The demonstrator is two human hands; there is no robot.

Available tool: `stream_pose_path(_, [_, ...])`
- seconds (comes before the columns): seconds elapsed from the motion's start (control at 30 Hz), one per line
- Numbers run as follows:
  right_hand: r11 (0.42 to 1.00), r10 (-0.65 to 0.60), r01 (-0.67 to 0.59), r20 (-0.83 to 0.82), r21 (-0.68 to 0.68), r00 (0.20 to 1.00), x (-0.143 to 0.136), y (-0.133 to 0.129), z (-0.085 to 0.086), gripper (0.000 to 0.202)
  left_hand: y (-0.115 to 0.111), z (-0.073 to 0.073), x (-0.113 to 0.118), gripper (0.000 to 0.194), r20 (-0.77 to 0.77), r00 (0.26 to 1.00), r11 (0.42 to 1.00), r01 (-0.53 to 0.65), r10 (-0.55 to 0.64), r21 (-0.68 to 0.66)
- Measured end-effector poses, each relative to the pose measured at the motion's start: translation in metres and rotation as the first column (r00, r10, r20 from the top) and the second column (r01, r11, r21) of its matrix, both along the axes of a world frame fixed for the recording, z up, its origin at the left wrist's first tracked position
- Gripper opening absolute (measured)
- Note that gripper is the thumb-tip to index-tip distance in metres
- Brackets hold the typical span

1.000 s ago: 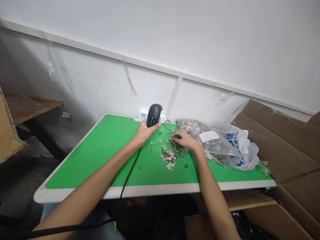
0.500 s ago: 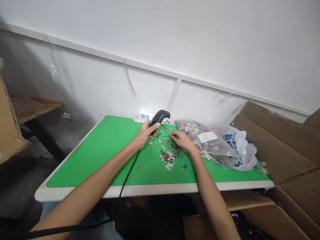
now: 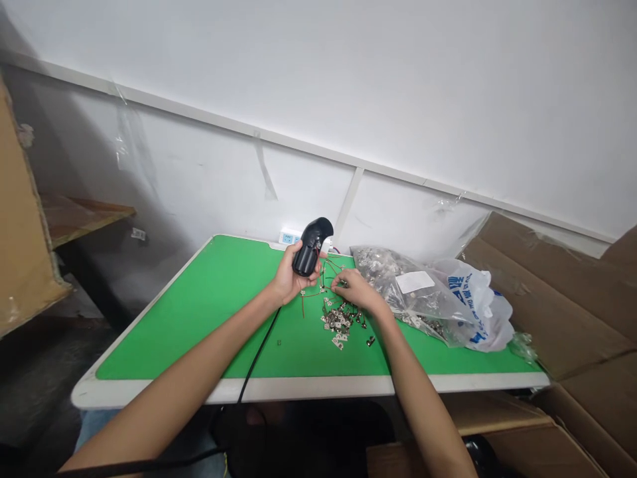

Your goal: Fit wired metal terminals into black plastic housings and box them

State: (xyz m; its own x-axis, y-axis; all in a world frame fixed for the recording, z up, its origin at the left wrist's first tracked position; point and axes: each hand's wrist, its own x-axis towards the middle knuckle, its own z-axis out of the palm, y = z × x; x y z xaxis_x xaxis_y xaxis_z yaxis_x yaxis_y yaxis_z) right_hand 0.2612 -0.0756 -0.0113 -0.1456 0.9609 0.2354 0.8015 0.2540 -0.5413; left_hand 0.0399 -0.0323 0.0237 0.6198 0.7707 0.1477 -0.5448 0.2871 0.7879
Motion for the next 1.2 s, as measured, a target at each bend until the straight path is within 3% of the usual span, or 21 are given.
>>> stream_pose_path(0.23, [0.998, -0.002, -0.004, 0.096, 0.059, 0.995, -0.007, 0.000, -0.008, 0.010, 0.002, -0.007, 0.004, 0.066, -0.044, 0.997, 0.998, 0.056, -0.057, -0.039])
stream_pose_path(0.6, [0.987, -0.047, 0.057, -0.069, 0.151, 0.997, 0.002, 0.001, -0.004, 0.013, 0.005, -0.011, 0.006, 0.063, -0.078, 0.997, 0.998, -0.020, 0.015, -0.067])
stream_pose_path(0.7, [0.990, -0.025, 0.033, -0.059, 0.138, 0.998, -0.002, 0.005, -0.008, 0.016, 0.006, -0.012, 0.008, 0.063, -0.102, 0.994, 0.998, -0.038, 0.034, -0.044])
stream_pose_path(0.83, [0.991, 0.040, -0.035, -0.030, 0.129, 0.999, -0.010, 0.010, -0.013, 0.002, 0.002, -0.013, 0.011, 0.061, -0.133, 0.991, 1.000, -0.004, 0.003, -0.007])
stream_pose_path(0.97, [0.990, 0.040, -0.039, 0.002, 0.138, 0.999, -0.012, 0.013, -0.017, 0.007, 0.000, -0.013, 0.011, 0.061, -0.163, 0.986, 1.000, 0.026, -0.023, 0.014])
stream_pose_path(1.2, [0.990, 0.036, -0.028, -0.056, 0.139, 0.998, 0.000, 0.009, -0.009, 0.015, 0.006, -0.009, 0.008, 0.059, -0.115, 0.988, 0.994, -0.105, 0.100, -0.040])
